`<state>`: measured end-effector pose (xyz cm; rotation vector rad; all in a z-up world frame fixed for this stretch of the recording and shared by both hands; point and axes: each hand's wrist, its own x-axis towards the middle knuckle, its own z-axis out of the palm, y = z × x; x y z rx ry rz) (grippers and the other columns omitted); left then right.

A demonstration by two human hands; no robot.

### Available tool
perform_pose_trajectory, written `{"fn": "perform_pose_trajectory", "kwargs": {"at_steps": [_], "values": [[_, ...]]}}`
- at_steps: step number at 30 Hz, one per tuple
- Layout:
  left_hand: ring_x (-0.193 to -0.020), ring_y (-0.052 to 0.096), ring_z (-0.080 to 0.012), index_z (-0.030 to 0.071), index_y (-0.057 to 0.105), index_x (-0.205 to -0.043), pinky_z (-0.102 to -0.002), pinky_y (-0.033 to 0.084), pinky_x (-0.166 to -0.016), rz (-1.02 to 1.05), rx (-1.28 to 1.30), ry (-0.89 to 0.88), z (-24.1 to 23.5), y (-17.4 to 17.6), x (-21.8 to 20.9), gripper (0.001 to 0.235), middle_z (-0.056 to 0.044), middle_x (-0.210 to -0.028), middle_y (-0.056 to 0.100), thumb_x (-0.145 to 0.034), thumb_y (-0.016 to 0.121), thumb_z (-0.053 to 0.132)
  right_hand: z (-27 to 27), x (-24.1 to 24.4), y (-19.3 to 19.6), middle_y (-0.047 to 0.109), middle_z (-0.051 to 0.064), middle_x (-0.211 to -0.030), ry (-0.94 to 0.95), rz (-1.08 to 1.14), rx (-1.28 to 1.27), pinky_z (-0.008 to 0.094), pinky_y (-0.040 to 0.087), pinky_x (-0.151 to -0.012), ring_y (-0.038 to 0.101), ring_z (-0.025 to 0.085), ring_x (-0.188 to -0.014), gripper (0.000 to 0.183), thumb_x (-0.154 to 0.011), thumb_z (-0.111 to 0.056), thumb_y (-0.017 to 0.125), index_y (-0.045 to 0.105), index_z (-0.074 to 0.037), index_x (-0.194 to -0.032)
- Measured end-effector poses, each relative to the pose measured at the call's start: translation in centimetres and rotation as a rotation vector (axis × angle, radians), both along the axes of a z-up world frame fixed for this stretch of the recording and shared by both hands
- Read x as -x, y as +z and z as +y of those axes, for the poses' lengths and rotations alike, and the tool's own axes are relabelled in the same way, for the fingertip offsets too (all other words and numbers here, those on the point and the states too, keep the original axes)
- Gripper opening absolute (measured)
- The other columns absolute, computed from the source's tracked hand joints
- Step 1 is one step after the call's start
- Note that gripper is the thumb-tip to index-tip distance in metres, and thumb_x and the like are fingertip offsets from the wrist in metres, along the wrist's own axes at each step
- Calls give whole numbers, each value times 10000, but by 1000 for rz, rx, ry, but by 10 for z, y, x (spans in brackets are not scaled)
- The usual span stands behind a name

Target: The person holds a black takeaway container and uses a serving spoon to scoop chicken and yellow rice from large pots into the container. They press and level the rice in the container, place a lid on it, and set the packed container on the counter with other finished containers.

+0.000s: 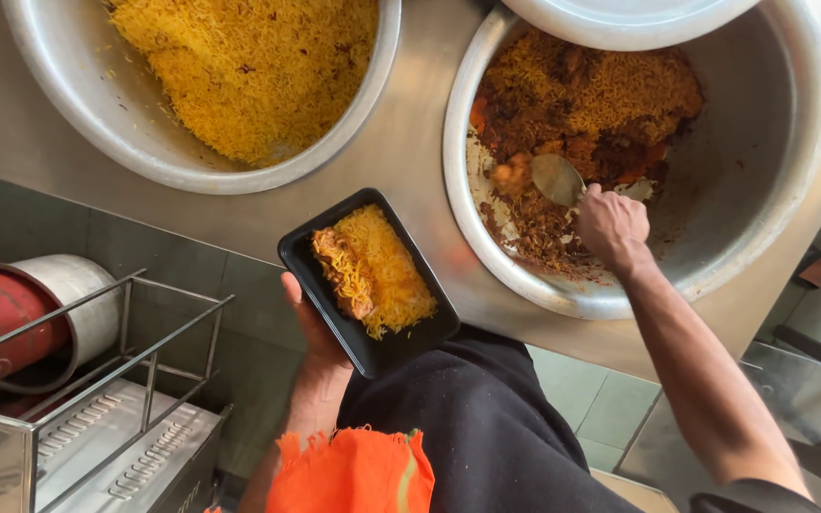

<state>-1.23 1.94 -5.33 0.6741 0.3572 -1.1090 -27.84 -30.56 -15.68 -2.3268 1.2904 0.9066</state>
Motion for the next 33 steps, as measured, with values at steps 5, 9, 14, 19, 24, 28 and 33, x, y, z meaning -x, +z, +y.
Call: {"fn": "perform_pose_trajectory", "kwargs": {"at_steps": [5, 9, 14, 19, 24, 28, 33], "values": [[-1390, 499, -284, 145, 437, -1560, -511, 424, -1166, -7, -18, 32, 5, 4, -1, 912, -62, -1532, 515, -896, 575, 754, -10, 18, -23, 707, 170, -760, 58, -6, 15, 441, 523, -555, 681, 270, -624, 321, -1083, -146, 359, 619, 31, -1150], [-1393, 497, -275, 150, 436, -1563, -507, 423, -1172, -13, -14, 34, 5, 2, -2, 911, -54, -1537, 515, -894, 584, 749, -16, 16, -49, 670, 136, -727, 72, 6, 43, 414, 495, -514, 638, 241, -592, 325, -1080, -150, 353, 627, 15, -1136], [-1367, 520, -277, 142, 445, -1555, -504, 441, -1151, 17, -38, 41, 4, 3, 2, 909, -60, -1516, 523, -897, 584, 753, -14, -8, -44, 667, 121, -711, 45, -12, -71, 406, 474, -508, 624, 233, -576, 342, -1099, -204, 342, 598, 6, -1182], [-1336, 543, -283, 105, 448, -1543, -501, 462, -1126, -33, -78, 23, 5, 6, 6, 933, -85, -1482, 542, -895, 578, 763, -18, -10, -78, 581, 64, -676, 34, -61, -163, 375, 424, -483, 502, 175, -529, 317, -1074, -213, 361, 581, -16, -1191], [-1335, 534, -285, 111, 442, -1545, -507, 458, -1127, -31, -97, 18, 7, 8, 6, 933, -78, -1476, 544, -894, 564, 768, -8, -27, -93, 469, 10, -676, -33, -93, -343, 344, 386, -477, 381, 138, -518, 404, -1115, -334, 311, 597, -50, -1140], [-1347, 525, -283, 142, 433, -1542, -512, 443, -1132, -49, -128, 44, 11, 18, 2, 916, -61, -1490, 537, -883, 549, 767, -5, -25, -91, 480, 12, -682, -38, -91, -313, 336, 373, -463, 384, 132, -513, 403, -1106, -344, 314, 593, -57, -1150], [-1372, 504, -284, 135, 423, -1567, -519, 417, -1160, -152, -179, 86, 21, 28, -6, 928, -61, -1512, 516, -903, 551, 771, -4, -21, -94, 500, 17, -698, -103, -98, -347, 337, 382, -454, 392, 129, -518, 401, -1114, -336, 297, 595, -70, -1149]]}}
